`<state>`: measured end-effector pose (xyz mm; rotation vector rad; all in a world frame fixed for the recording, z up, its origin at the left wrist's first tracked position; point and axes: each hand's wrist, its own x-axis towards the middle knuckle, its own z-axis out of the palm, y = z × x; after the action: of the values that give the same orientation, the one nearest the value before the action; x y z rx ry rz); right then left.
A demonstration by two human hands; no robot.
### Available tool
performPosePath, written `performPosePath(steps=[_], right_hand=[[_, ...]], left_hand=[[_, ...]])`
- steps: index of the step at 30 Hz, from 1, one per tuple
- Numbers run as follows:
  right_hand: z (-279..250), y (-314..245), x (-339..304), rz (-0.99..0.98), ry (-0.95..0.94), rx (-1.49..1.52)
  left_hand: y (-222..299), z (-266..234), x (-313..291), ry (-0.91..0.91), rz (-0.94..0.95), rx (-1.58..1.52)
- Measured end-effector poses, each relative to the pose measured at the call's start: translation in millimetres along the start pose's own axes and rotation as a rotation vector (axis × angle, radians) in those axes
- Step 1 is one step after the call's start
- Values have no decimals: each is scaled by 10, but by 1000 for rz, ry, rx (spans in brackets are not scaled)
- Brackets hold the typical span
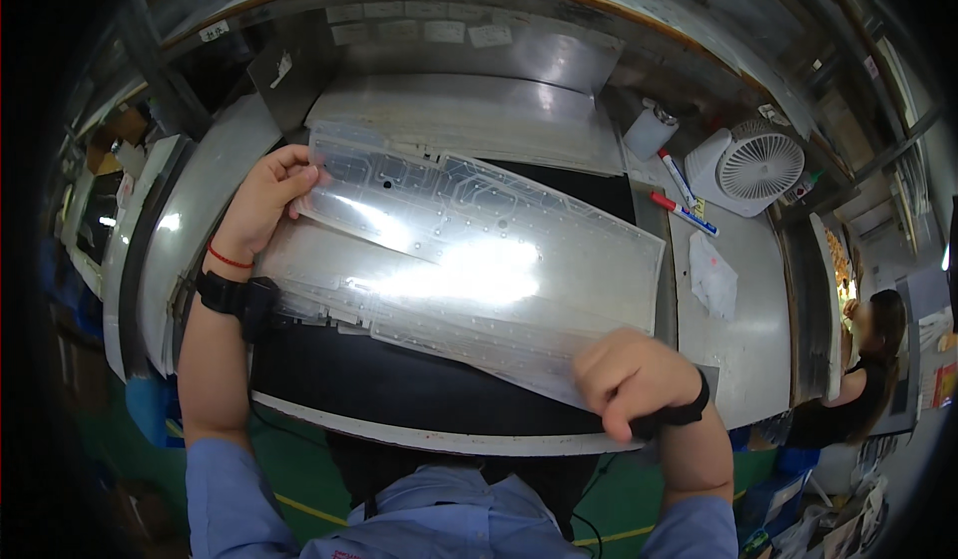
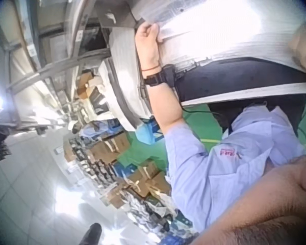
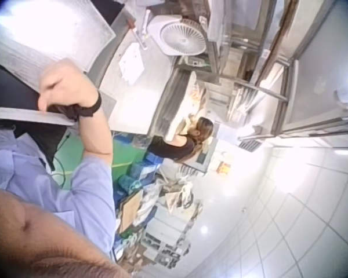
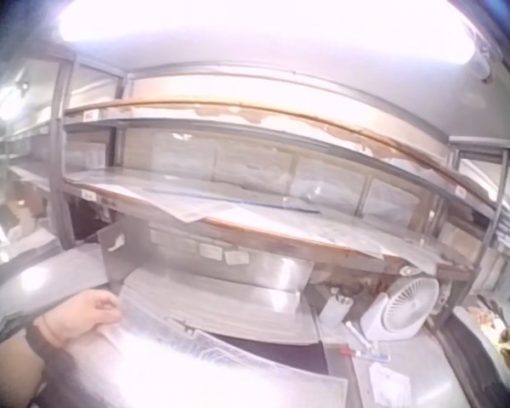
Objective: Inspecting and aligning transparent plastic keyboard membrane sheets at a workstation.
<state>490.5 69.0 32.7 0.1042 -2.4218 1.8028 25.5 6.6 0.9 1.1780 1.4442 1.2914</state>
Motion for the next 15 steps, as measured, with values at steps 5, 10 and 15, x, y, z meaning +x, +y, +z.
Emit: performPosePath(steps=[5,10,15], right_hand=[[-227,202,-263,-22,1226,-171],[-526,394,-371,149,1480,-338],[-402,479,-148,203,1403,-127]], left_hand=[[-56,-83,18,30,0,-107],[-76,-129,30,47,22,-135],[-84,-131,40,38,22,-172]])
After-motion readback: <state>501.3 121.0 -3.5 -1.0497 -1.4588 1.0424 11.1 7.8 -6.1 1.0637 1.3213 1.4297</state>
